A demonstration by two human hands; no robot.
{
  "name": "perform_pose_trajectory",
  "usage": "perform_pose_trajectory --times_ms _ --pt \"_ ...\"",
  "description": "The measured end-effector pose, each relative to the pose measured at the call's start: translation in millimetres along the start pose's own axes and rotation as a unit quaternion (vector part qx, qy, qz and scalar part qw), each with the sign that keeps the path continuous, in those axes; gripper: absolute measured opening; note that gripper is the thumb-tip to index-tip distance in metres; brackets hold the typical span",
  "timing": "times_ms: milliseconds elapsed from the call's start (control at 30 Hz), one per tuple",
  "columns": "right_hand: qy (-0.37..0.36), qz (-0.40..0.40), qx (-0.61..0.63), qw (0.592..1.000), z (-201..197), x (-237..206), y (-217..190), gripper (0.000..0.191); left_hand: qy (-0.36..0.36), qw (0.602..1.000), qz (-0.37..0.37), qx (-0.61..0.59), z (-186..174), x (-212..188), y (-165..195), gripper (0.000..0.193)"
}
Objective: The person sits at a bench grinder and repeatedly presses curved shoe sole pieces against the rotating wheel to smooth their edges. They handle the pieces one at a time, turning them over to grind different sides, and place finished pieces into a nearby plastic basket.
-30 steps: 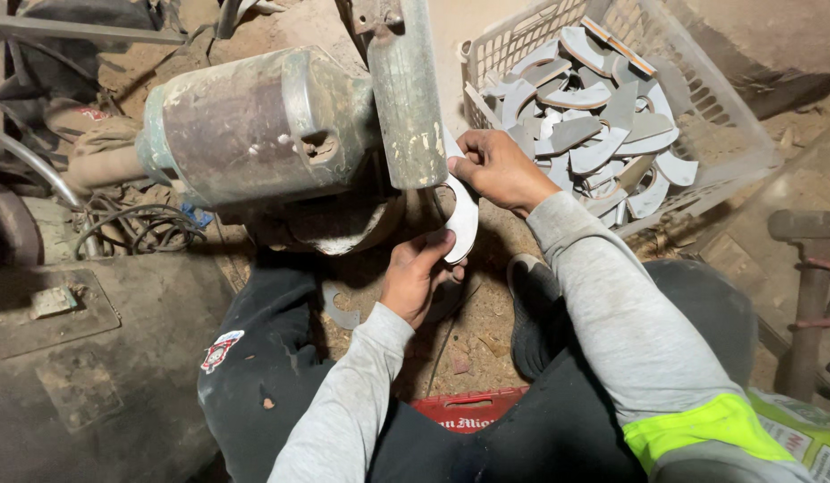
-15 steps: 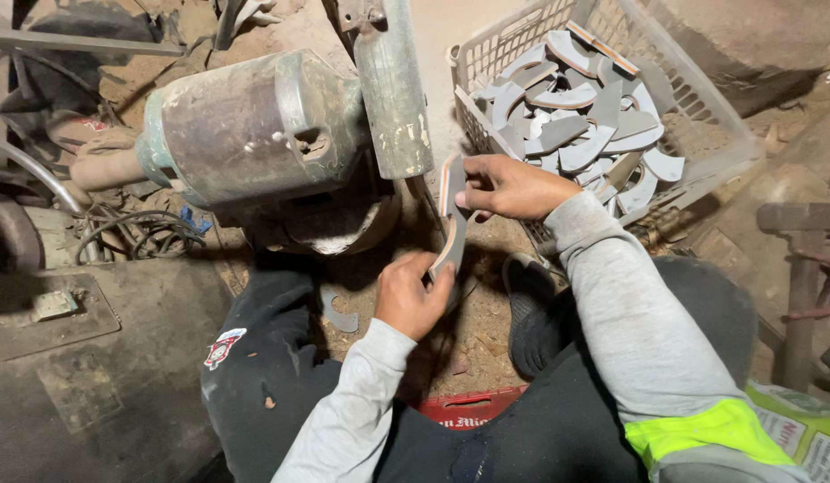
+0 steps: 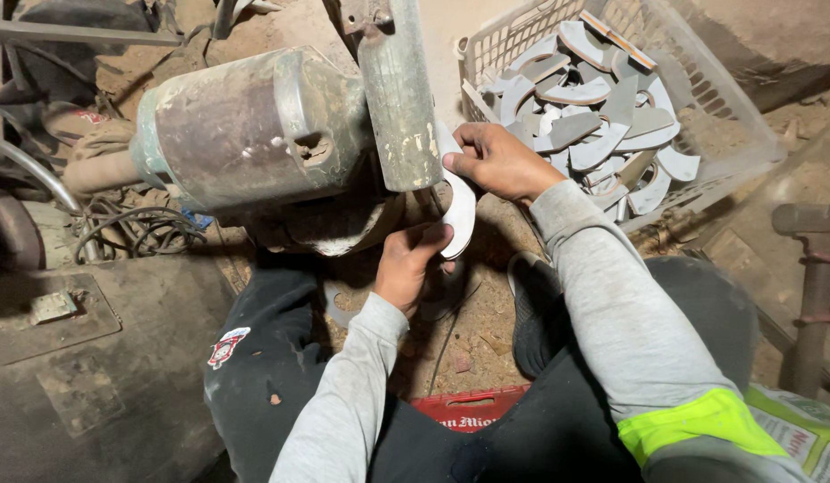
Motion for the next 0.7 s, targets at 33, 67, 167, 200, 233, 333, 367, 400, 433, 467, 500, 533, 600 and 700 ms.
perform_pose_trajectory --times_ms 33,67,167,200,233,333,367,400,433,467,500,533,600,700 --pt "0.004 0.002 -0.001 1.0 -0.5 1.0 0.2 0.022 0.002 1.0 -0.011 -0.004 -0.4 1.0 0.4 0.032" --pt "0.006 0.004 0.003 1.0 -0.6 1.2 0.7 0.022 0.004 1.0 -0.021 -0.008 -0.9 1.6 0.4 0.032" --pt "0.013 0.007 0.006 1.0 0.4 1.1 2.3 0.023 -0.008 0.999 -0.029 -0.023 -2.0 1.3 -0.6 0.033" --pt "0.017 0.009 0.0 1.0 0.8 -0.2 3.0 0.024 -0.015 0.999 -0.027 -0.028 -2.2 0.5 -1.3 0.033" --pt "0.02 0.011 -0.007 1.0 1.4 -1.9 3.4 0.025 -0.017 0.999 -0.03 -0.026 -2.6 -1.2 -2.3 0.032" --pt "0.007 0.013 -0.014 1.0 5.1 -6.8 2.0 0.028 -0.019 0.999 -0.04 0.007 -5.1 -9.0 -5.4 0.031" --pt "-0.022 0.011 -0.031 0.999 4.4 -11.0 0.9 0.024 -0.019 0.998 -0.045 0.038 -5.1 -13.9 -7.8 0.032" --pt "-0.051 0.01 -0.048 0.998 2.0 -15.2 -0.9 0.022 -0.019 0.996 -0.049 0.068 -5.3 -18.5 -10.1 0.034" --pt "-0.081 0.008 -0.065 0.995 0.9 -19.8 -2.9 0.019 -0.017 0.985 -0.005 0.173 -4.0 -25.4 -12.2 0.032" --pt "-0.116 0.015 -0.08 0.99 -0.3 -25.5 -4.7 0.023 -0.014 0.961 0.04 0.275 -1.2 -33.0 -15.5 0.031" --pt "-0.149 0.022 -0.096 0.984 -3.2 -32.0 -7.0 0.027 -0.012 0.923 0.085 0.374 2.6 -37.7 -18.5 0.03" --pt "-0.182 0.029 -0.111 0.977 -5.1 -36.4 -9.4 0.031 0.012 0.9 0.112 0.421 5.4 -39.2 -21.3 0.028" --pt "-0.189 -0.021 -0.08 0.978 -7.8 -42.7 -16.7 0.025 0.061 0.844 0.162 0.507 12.6 -40.5 -29.1 0.025" --pt "-0.175 -0.032 -0.056 0.982 -11.6 -48.6 -24.3 0.028 0.093 0.833 0.119 0.532 17.8 -28.6 -40.6 0.027"
Point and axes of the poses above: each hand's wrist, its own x-axis towards the middle knuckle, its own z-axis out of the palm, y = z × x, the point moved 2 cm from there along x, towards the middle knuckle, and after that the axes turned 4 degrees about -z, right-handed, at the moved point
